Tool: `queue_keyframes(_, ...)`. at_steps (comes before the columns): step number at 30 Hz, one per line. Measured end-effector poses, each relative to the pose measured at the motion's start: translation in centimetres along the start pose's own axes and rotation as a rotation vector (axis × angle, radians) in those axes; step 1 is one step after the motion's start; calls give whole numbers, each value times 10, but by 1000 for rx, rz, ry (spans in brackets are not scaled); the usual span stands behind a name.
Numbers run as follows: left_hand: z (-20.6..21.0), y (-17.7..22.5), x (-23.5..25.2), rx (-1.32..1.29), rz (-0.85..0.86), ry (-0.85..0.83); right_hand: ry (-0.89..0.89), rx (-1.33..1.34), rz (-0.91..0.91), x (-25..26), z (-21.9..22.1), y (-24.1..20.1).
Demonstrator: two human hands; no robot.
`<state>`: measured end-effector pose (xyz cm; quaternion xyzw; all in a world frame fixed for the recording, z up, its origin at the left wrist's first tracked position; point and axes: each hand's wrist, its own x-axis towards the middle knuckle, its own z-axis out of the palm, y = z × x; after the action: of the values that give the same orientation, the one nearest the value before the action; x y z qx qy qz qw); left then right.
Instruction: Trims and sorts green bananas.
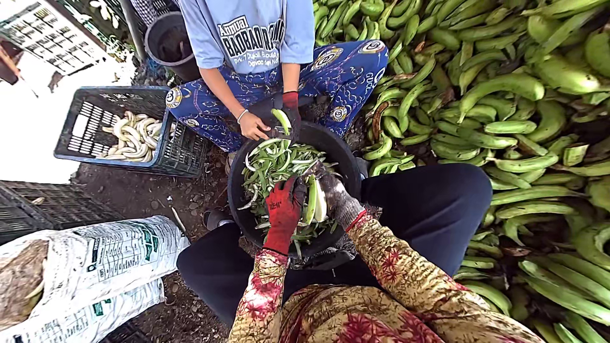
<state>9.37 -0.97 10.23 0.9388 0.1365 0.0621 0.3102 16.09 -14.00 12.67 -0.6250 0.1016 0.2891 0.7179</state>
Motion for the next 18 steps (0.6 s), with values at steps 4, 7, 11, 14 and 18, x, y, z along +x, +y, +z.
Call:
queue_keyframes(4,-3,-15,19,-86,-229,-127,-161,-165,-78,-9,-5,12)
queue_keyframes(7,-1,-25,19,-164,-257,-58,-217,-3,-21,4,-14,20)
queue_keyframes(11,-1,-19,-2,-202,22,-44,-96,343,190,22,-27,10)
queue_keyframes(14,-8,-13,-21,-143,257,-81,-138,419,133,27,-43,4)
queue_keyframes(18,-18,-11,-32,-8,389,-51,-177,476,176,30,-48,3)
